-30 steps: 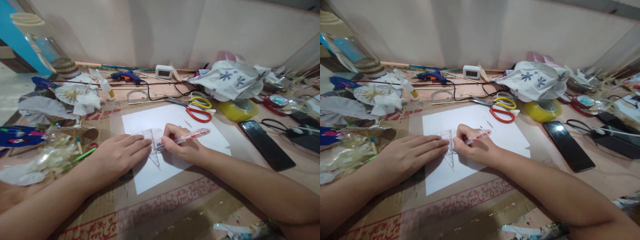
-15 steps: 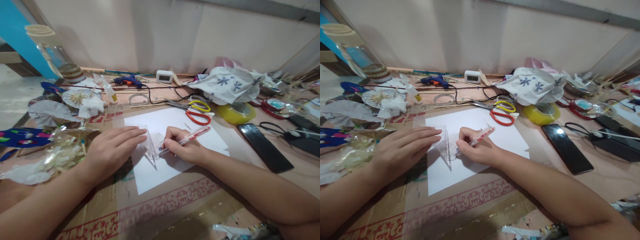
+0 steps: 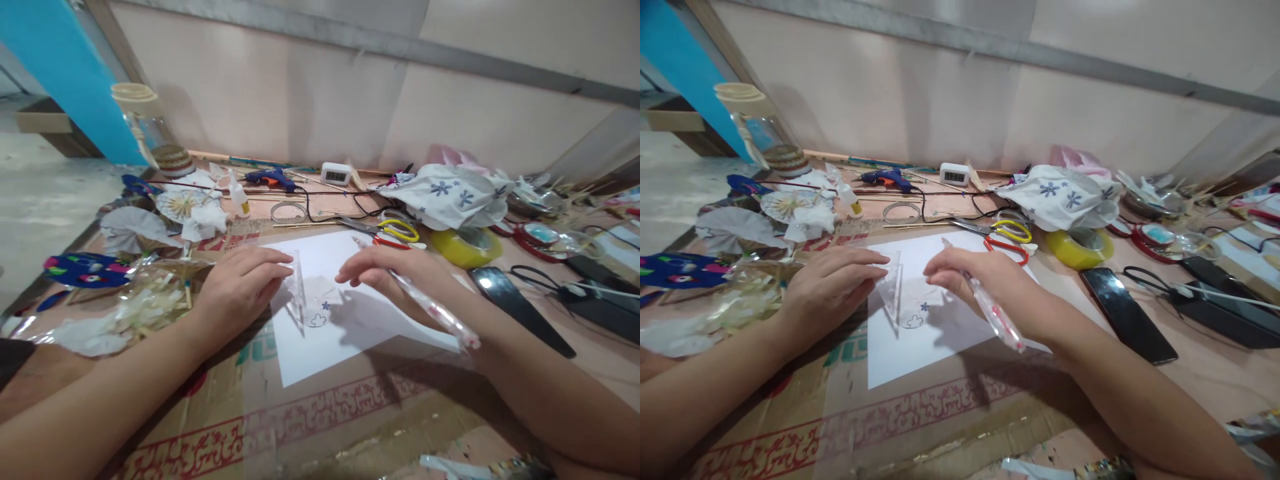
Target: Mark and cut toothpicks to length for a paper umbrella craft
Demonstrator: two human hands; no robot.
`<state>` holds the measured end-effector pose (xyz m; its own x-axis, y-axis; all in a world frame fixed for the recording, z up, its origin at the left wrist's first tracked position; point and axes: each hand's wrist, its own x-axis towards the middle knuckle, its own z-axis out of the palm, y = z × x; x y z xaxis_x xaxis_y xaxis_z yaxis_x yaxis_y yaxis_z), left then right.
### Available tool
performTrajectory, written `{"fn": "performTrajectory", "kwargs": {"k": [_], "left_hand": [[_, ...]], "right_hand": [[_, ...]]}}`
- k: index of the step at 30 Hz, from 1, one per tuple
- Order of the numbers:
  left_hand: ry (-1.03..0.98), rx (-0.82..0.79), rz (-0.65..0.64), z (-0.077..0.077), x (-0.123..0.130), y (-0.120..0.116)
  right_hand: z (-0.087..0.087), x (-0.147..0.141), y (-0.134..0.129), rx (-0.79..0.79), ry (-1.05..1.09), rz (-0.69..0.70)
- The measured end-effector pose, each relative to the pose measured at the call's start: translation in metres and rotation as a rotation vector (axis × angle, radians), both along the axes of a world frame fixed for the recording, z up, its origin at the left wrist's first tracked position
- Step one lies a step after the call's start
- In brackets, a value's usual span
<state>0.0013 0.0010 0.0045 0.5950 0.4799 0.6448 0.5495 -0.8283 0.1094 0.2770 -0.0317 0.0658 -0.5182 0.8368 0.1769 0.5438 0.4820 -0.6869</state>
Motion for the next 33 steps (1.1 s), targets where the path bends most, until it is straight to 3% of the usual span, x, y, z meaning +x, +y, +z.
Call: {"fn": "performTrajectory", "kwargs": {"k": [2,6,9,12,21,26,33], "left_hand": [[0.019,0.02,-0.005,0.0,0.001,0.0],[0.014,-0.007,-0.02,-0.001,0.002,-0.001],[0.012,-0.033,-0.03,-0.002,0.001,-0.001],[0.028,-0.037,-0.041,-0.003,0.001,-0.001],[0.207,0.023,-0.168,-0.007,-0.002,-0.002],[0.284,0.031,-0.21,0.0,0.001,-0.009],[0.299,0.064,-0.207,0.0,0.009,-0.01]], "right_hand": [[-0.005,-0.001,-0.005,0.046,-0.141,0.062],[-0.031,-0.012,-0.023,0.212,-0.282,0.072],[-0.048,-0.021,-0.038,0.311,-0.265,0.087],[-0.056,-0.022,-0.041,0.296,-0.218,0.162],[-0.059,0.0,0.001,0.177,-0.119,0.314],[-0.057,-0.009,-0.001,0.256,-0.109,0.236],[-0.069,-0.013,-0.003,0.26,0.044,0.273]]}}
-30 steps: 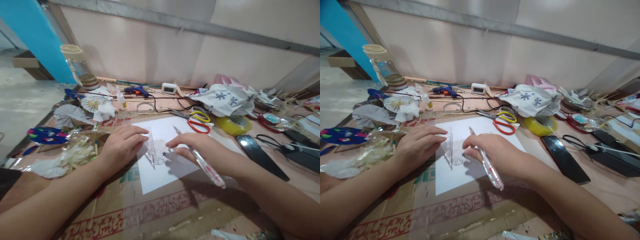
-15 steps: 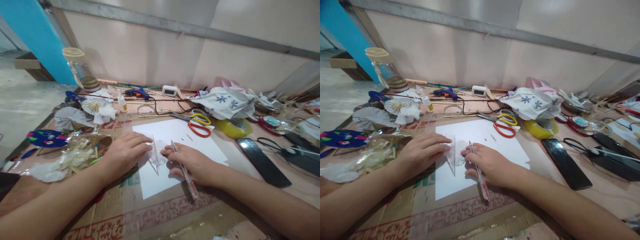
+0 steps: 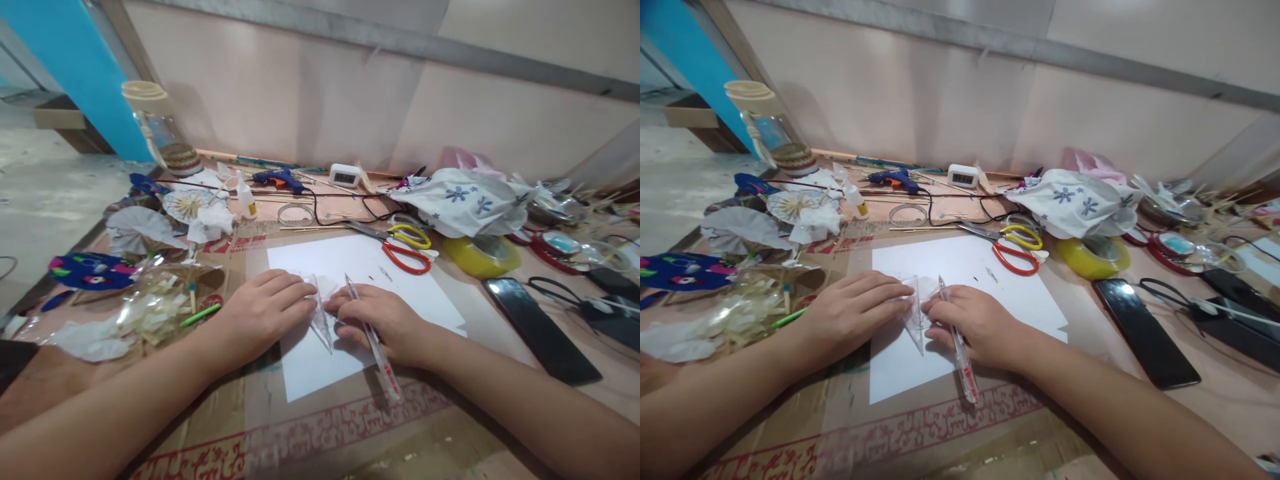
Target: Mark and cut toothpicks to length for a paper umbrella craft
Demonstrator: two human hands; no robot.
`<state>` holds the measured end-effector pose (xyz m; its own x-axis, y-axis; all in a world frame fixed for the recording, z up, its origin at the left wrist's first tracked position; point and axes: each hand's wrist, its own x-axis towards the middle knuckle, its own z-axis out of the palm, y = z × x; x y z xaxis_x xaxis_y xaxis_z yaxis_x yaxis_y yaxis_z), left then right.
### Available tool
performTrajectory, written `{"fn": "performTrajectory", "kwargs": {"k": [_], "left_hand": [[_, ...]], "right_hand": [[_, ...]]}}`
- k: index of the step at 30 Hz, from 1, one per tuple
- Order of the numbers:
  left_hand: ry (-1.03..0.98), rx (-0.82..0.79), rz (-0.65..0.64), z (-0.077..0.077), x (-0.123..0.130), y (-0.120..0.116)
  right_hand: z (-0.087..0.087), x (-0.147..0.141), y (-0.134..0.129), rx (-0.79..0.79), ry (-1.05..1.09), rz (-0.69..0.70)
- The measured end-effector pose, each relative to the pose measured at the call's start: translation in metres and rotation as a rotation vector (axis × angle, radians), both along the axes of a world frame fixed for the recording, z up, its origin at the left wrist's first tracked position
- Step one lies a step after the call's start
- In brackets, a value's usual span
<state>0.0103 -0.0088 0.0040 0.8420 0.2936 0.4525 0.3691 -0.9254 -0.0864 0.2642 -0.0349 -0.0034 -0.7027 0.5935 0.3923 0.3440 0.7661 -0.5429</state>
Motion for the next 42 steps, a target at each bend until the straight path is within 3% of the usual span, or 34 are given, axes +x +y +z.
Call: {"fn": "performTrajectory", "kwargs": {"k": [6,24,32,42], "left_hand": [[0.027,0.026,-0.01,0.0019,0.0018,-0.0021],[0.114,0.003,0.003,0.0051,-0.0027,-0.0034],[0.116,-0.013,0.006,0.0035,-0.0033,-0.0025],[0.09,-0.008,-0.021,0.0023,-0.0046,-0.0009]], "right_hand": [[-0.0039,0.0025,-0.0004,-0.082,0.019,-0.051],[-0.0012,0.0026,-0.0016,-0.032,-0.02,-0.067],[-0.0019,0.0045,-0.0023,-0.003,0.095,-0.116],[-0.0041,0.004,-0.0021,-0.034,0.018,-0.088]]}}
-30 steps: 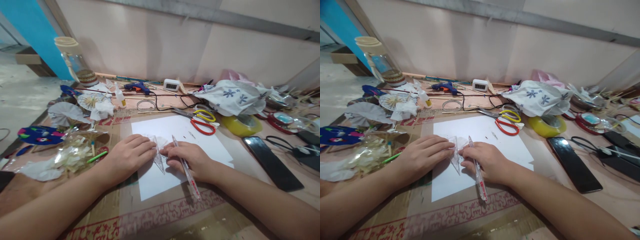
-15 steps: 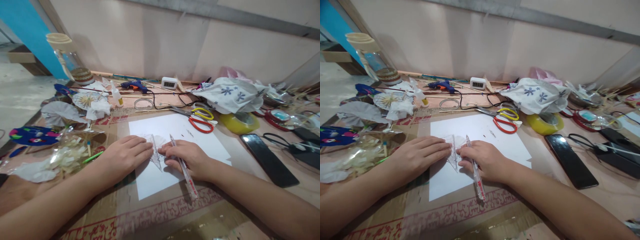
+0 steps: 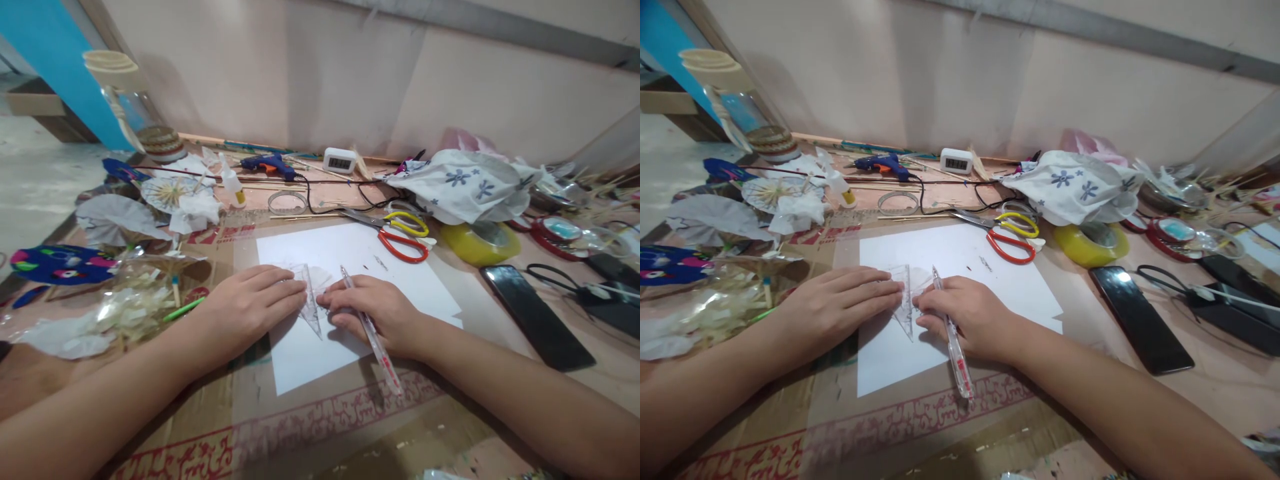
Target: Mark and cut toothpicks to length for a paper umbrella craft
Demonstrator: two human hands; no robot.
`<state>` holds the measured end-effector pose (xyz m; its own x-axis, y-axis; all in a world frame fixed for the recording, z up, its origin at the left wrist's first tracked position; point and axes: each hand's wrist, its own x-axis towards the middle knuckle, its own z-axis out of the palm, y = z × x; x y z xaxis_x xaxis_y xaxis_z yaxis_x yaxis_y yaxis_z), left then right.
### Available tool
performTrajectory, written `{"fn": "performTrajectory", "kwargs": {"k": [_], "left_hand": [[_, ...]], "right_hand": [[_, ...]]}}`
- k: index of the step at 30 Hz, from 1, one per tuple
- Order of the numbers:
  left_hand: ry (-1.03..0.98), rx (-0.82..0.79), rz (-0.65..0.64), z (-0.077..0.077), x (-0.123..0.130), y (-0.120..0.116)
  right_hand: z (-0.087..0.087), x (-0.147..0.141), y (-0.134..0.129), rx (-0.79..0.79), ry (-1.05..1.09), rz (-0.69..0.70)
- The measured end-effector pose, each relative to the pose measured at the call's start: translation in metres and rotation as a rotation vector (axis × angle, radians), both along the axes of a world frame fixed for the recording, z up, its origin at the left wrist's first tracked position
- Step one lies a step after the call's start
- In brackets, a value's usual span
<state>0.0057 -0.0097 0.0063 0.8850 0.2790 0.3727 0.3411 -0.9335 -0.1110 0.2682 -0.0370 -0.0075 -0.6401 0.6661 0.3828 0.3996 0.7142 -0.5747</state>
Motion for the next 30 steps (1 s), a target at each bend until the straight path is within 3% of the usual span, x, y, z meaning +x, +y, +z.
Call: {"fn": "performTrajectory", "kwargs": {"k": [25,30], "left_hand": [[0.026,-0.069,0.022,-0.0047,-0.0021,0.0017],[0.036,-0.025,0.004,-0.0012,-0.0006,0.0008]], "right_hand": [[-0.0017,0.0007,0.0018,-0.014,-0.014,-0.032],[-0.0011,0.0008,0.0012,-0.015,-0.014,-0.026]]}}
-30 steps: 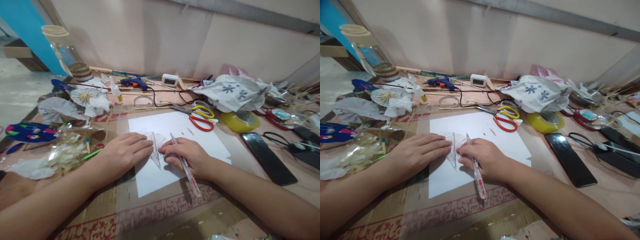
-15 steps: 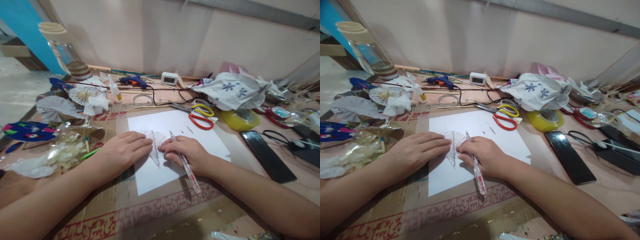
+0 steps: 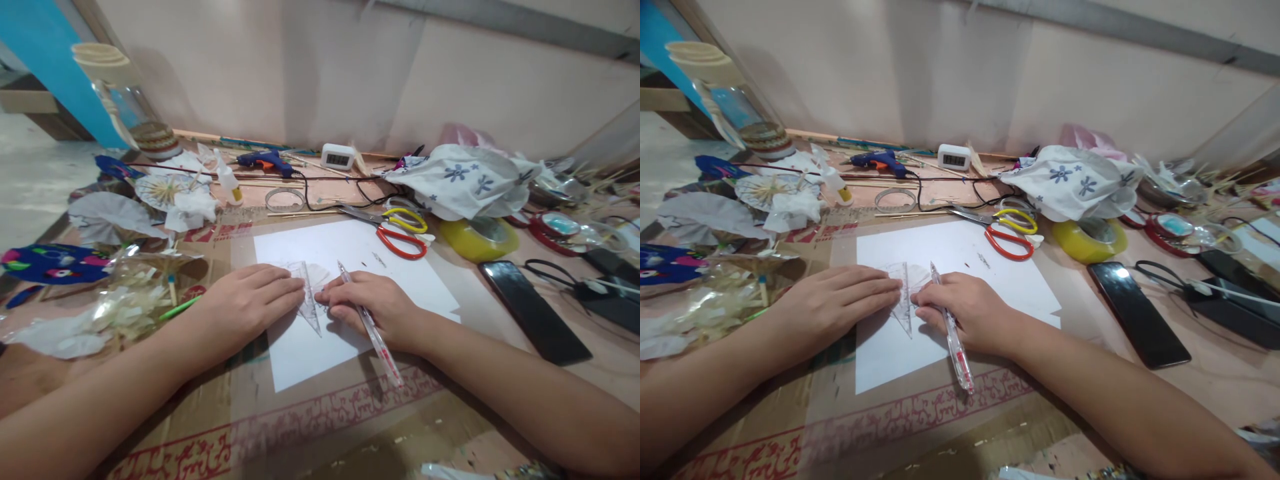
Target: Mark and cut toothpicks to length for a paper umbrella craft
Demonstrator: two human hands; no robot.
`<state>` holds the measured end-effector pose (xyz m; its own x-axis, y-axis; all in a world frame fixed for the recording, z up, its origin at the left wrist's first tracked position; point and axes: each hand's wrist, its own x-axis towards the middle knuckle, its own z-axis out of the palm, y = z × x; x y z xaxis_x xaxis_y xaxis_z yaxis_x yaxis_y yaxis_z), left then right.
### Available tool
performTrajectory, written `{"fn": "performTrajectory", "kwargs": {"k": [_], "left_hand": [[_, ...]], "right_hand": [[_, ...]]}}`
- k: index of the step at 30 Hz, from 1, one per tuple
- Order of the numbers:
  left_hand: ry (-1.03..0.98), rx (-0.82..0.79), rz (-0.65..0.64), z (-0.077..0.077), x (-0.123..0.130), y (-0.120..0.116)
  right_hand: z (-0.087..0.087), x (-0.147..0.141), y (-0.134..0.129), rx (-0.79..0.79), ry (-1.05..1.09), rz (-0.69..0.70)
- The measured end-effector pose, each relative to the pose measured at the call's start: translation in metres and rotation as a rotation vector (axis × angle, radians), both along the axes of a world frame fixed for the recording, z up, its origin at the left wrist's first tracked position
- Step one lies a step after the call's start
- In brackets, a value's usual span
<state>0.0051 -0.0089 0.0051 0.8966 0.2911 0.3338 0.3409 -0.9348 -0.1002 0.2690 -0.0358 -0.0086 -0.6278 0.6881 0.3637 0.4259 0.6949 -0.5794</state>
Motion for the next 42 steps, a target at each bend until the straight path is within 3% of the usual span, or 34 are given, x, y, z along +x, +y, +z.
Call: {"fn": "performTrajectory", "kwargs": {"k": [42], "left_hand": [[0.001,0.065,0.023,0.0042,0.004,-0.0045]], "right_hand": [[-0.0014,-0.0017,0.0007,0.04,0.005,0.005]]}}
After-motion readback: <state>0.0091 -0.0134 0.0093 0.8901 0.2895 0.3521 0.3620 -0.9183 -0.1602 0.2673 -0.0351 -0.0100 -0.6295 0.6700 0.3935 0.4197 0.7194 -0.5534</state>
